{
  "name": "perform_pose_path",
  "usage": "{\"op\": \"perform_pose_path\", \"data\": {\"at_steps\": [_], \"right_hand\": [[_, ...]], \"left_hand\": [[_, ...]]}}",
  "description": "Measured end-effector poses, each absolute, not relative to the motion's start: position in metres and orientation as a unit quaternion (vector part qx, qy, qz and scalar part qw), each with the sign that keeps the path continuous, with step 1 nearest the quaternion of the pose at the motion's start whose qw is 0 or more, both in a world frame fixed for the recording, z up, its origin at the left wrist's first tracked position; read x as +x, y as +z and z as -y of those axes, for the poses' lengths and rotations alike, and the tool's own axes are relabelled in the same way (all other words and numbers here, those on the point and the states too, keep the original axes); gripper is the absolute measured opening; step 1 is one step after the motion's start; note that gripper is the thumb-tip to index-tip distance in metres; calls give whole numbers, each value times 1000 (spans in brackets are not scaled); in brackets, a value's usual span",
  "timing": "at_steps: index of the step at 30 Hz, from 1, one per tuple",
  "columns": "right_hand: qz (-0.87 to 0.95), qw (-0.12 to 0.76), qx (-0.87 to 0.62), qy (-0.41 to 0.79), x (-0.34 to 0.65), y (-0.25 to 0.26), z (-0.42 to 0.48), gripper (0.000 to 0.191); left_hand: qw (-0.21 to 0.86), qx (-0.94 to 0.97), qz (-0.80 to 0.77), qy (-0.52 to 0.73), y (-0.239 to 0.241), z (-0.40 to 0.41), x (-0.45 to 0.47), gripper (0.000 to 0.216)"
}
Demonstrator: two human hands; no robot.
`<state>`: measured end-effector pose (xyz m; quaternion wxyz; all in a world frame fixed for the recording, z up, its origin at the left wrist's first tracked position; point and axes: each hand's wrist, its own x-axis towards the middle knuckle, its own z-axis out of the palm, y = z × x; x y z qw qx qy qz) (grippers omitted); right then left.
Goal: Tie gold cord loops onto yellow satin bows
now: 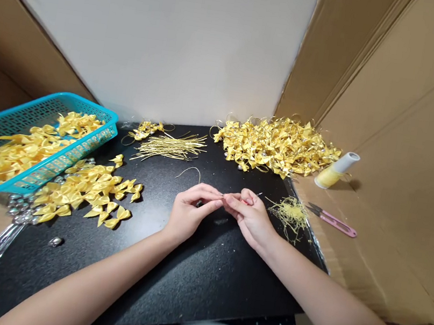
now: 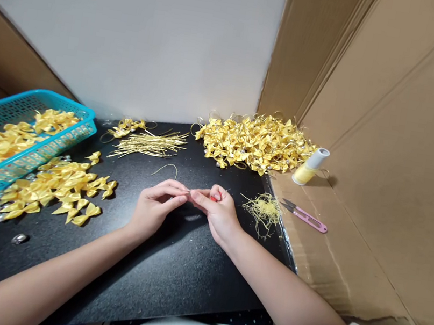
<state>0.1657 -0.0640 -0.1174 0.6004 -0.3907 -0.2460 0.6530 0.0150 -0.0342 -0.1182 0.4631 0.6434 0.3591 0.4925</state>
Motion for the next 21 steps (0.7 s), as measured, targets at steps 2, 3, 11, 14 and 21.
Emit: {"op": "perform_pose_path", "data": {"at_steps": [2,3,11,14,21], "right_hand": [[313,613,-403,603,169,-118,64,57],[353,614,-409,575,172,-118,63,51],[663,379,-497,412,208,-106,63,47],[721,298,-496,381,211,-97,67,47],[779,291,-463,309,206,-91,70,34]], "left_hand": [[506,604,-370,492,-119,32,15,13],[533,582,-375,487,-120,31,15,14],[661,509,-376,404,-120,33,11,23],[680,504,-369,383,-120,35,11,24],[707,502,-350,355,-122,36,11,23]]}}
